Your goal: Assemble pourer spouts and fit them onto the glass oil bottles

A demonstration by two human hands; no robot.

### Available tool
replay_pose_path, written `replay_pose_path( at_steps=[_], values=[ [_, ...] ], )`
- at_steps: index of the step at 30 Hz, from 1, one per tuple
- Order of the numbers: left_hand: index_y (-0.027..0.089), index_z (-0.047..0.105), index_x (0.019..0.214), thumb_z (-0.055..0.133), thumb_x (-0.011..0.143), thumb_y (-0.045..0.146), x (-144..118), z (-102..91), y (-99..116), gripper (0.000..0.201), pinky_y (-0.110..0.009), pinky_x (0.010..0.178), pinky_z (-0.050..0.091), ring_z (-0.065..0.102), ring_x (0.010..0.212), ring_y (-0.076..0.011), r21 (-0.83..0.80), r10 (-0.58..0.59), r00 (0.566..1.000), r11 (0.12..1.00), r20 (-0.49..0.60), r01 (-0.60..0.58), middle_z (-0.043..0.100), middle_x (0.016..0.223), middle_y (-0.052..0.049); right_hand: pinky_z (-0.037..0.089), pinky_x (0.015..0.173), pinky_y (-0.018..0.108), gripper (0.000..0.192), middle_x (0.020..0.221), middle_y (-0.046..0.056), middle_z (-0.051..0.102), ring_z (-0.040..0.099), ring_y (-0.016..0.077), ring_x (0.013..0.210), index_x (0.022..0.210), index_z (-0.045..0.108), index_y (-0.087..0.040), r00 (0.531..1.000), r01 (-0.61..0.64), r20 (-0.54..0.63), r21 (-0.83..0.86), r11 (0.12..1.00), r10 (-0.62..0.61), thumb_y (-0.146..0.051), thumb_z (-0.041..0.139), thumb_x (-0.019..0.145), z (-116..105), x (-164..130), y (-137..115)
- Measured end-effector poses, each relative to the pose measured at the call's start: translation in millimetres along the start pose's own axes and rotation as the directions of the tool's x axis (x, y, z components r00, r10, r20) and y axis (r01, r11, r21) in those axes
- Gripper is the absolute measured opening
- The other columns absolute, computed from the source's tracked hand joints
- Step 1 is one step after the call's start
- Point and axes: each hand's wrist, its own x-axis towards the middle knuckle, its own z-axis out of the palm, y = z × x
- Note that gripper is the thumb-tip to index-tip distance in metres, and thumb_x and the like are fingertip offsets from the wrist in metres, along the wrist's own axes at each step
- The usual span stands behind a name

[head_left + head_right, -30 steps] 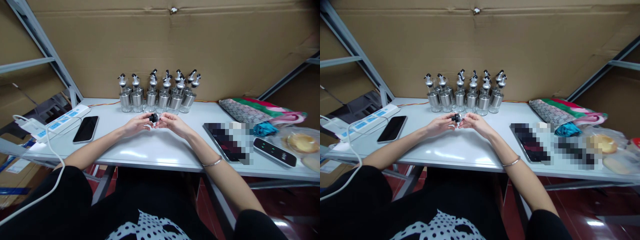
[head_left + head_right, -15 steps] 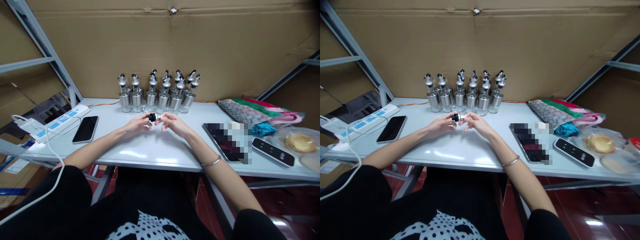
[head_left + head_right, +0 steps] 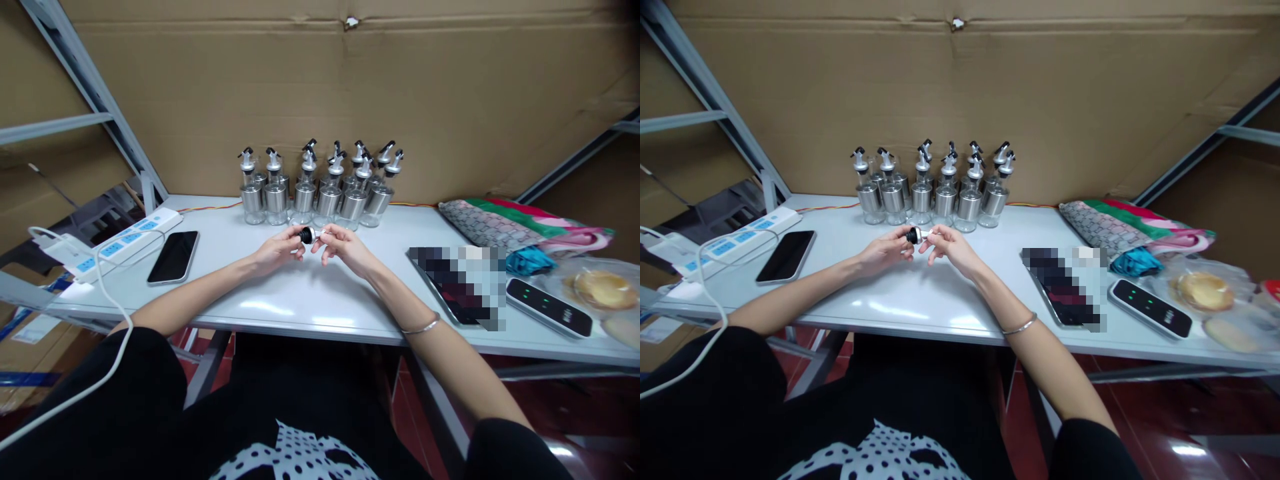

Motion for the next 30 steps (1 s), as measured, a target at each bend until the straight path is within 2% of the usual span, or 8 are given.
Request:
replay_pose_path(
  at_steps=[6,9,11,16,19,24,27,30],
  values=[
    [0.020,0.053,0.105,0.077,0.066,0.036,0.5,6.9,3.7,0.049,-0.027,0.065,0.041,0.050,0.060,-0.0065,0.035,0.109,0.993,0.994,-0.041,-0.108,0.055,0.091,0.001,0.036,0.050,0.023,0.039,0.070,-0.001,0.064,0.062,0.0118,0.054,0.090,0.056,-0.018,1.000,-0.013,-0.011,-0.100,0.995,0.012,-0.050,0.067,0.070,-2.7,4.4,-3.8],
    [0.018,0.053,0.100,0.076,0.067,0.038,0.7,7.0,6.5,0.045,-0.025,0.064,0.041,0.050,0.060,-0.0059,0.127,0.162,0.982,0.981,-0.099,-0.149,0.054,0.089,0.002,0.037,0.050,0.022,0.031,0.072,-0.002,0.059,0.055,0.0086,0.056,0.093,0.059,-0.018,0.970,0.069,-0.203,-0.300,0.951,-0.134,-0.039,0.066,0.072,-0.2,12.7,-4.8],
    [0.018,0.053,0.098,0.076,0.067,0.038,1.2,5.1,5.8,0.044,-0.024,0.063,0.041,0.051,0.060,-0.0053,0.182,0.180,0.975,0.971,-0.130,-0.155,0.054,0.088,0.003,0.039,0.050,0.022,0.025,0.070,-0.003,0.056,0.052,0.0082,0.056,0.091,0.059,-0.017,0.942,0.111,-0.260,-0.360,0.926,-0.214,-0.034,0.063,0.073,4.4,17.6,-6.2],
    [0.017,0.051,0.093,0.076,0.067,0.041,6.5,-4.1,-2.0,0.044,-0.022,0.061,0.041,0.051,0.060,-0.0055,0.238,0.215,0.962,0.956,-0.169,-0.172,0.055,0.082,0.004,0.049,0.052,0.023,0.024,0.078,0.000,0.063,0.059,0.0113,0.065,0.089,0.060,-0.018,0.985,0.139,-0.058,-0.300,0.944,-0.164,-0.029,0.065,0.069,15.5,24.5,-7.8],
    [0.016,0.052,0.092,0.076,0.066,0.044,10.0,-10.6,-5.2,0.045,-0.023,0.066,0.044,0.054,0.064,-0.0070,0.267,0.243,0.956,0.944,-0.167,-0.193,0.056,0.083,0.003,0.054,0.059,0.027,0.029,0.079,0.000,0.065,0.062,0.0125,0.068,0.089,0.060,-0.017,0.993,0.096,-0.050,-0.199,0.975,-0.108,-0.027,0.070,0.064,15.5,26.4,-1.3],
    [0.016,0.052,0.096,0.073,0.070,0.042,8.9,-16.5,-5.9,0.043,-0.024,0.071,0.046,0.059,0.076,-0.0108,0.447,0.323,0.945,0.854,-0.058,-0.264,0.058,0.088,0.000,0.055,0.066,0.032,0.030,0.075,0.000,0.066,0.066,0.0146,0.068,0.085,0.061,-0.017,0.991,0.100,-0.073,-0.157,0.982,-0.113,-0.029,0.074,0.061,10.5,24.6,10.5],
    [0.016,0.050,0.101,0.069,0.075,0.040,6.7,-15.8,-6.0,0.040,-0.024,0.067,0.047,0.059,0.071,-0.0104,0.506,0.333,0.943,0.816,-0.015,-0.280,0.059,0.084,0.001,0.054,0.070,0.034,0.029,0.074,0.000,0.067,0.066,0.0149,0.067,0.085,0.061,-0.017,0.992,0.089,-0.077,-0.167,0.982,-0.103,-0.029,0.074,0.061,9.3,23.0,11.4],
    [0.016,0.047,0.094,0.068,0.075,0.037,5.0,-13.0,-5.4,0.035,-0.022,0.063,0.046,0.058,0.065,-0.0089,0.519,0.321,0.947,0.812,-0.014,-0.267,0.058,0.079,0.002,0.053,0.073,0.034,0.029,0.072,0.000,0.068,0.067,0.0155,0.067,0.085,0.062,-0.016,0.993,0.077,-0.070,-0.176,0.981,-0.091,-0.029,0.072,0.061,9.3,21.8,10.5]
  ],
)
